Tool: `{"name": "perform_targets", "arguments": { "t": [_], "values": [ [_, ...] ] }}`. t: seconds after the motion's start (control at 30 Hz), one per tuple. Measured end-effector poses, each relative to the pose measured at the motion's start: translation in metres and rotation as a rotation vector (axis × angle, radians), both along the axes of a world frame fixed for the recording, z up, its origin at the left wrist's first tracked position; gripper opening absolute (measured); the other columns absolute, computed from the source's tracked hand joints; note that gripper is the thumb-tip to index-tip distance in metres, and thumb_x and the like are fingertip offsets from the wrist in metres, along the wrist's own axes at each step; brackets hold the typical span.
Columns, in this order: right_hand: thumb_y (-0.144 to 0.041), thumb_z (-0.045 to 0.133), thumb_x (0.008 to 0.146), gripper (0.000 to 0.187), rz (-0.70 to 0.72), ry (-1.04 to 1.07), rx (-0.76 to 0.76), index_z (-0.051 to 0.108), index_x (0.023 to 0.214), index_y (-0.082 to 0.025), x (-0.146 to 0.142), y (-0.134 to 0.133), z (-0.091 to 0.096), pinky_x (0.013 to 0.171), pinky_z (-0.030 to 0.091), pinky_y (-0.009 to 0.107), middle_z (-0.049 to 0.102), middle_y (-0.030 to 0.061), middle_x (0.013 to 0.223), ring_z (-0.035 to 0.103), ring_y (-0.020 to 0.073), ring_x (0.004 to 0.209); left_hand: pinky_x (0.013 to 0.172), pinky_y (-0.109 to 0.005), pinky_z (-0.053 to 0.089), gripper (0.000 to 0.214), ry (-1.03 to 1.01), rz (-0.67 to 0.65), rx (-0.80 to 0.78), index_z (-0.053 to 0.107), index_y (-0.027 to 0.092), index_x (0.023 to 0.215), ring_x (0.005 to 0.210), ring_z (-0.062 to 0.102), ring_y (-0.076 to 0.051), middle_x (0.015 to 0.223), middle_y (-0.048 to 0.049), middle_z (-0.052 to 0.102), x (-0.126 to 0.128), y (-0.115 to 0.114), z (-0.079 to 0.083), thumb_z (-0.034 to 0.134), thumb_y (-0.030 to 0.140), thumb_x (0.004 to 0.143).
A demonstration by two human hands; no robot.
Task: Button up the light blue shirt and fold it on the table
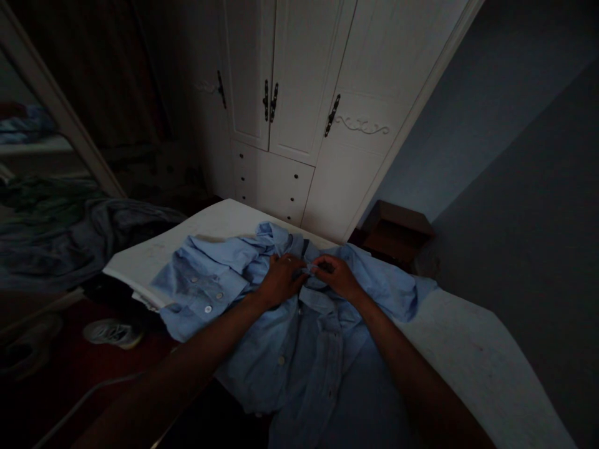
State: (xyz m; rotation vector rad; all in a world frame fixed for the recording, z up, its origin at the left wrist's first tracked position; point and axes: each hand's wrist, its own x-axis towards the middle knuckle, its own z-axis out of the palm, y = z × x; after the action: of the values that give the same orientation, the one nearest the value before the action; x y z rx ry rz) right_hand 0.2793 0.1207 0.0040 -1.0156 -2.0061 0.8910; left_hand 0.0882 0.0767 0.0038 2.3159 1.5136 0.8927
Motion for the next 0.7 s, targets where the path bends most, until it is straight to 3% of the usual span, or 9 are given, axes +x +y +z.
{"name": "perform_targets", "arguments": {
  "t": [0.13,0.27,0.5,0.7],
  "values": [
    [-0.028,0.06,0.089,0.028,0.062,-0.053,0.266,0.068,0.115,-0.023,-0.001,-0.004,0.01,0.091,0.049,0.039,0.068,0.0073,0.108,0.062,0.0203,0.101,0.093,-0.049,0.036,0.019,-0.048,0.024,-0.024,0.068,0.02,0.103,0.108,0.059,-0.029,0.104,-0.0084,0.071,0.0,0.002,0.001,0.062,0.027,0.085],
    [-0.024,0.054,0.095,0.025,0.156,-0.248,0.464,0.072,0.112,-0.028,0.004,-0.001,0.013,0.099,0.045,0.044,0.065,0.0079,0.123,0.056,0.0225,0.116,0.094,-0.048,0.035,0.023,-0.076,0.013,-0.056,0.068,0.021,0.104,0.108,0.059,-0.029,0.104,-0.0063,0.071,0.001,0.001,0.004,0.064,0.021,0.082],
    [-0.028,0.054,0.096,0.022,0.139,-0.359,0.527,0.073,0.105,-0.022,0.007,0.001,0.01,0.096,0.042,0.043,0.073,0.0089,0.108,0.063,0.0241,0.105,0.098,-0.047,0.034,0.022,-0.083,0.051,-0.064,0.067,0.02,0.1,0.109,0.059,-0.029,0.105,-0.0077,0.07,0.006,-0.002,0.003,0.069,0.033,0.083],
    [-0.034,0.053,0.097,0.022,0.078,-0.23,0.554,0.072,0.097,-0.023,0.002,-0.003,0.009,0.093,0.042,0.042,0.073,0.0074,0.099,0.063,0.0238,0.099,0.1,-0.045,0.035,0.022,-0.139,0.077,-0.084,0.07,0.023,0.102,0.108,0.061,-0.027,0.105,-0.0055,0.071,0.006,0.0,0.004,0.068,0.036,0.085]
  ]
}}
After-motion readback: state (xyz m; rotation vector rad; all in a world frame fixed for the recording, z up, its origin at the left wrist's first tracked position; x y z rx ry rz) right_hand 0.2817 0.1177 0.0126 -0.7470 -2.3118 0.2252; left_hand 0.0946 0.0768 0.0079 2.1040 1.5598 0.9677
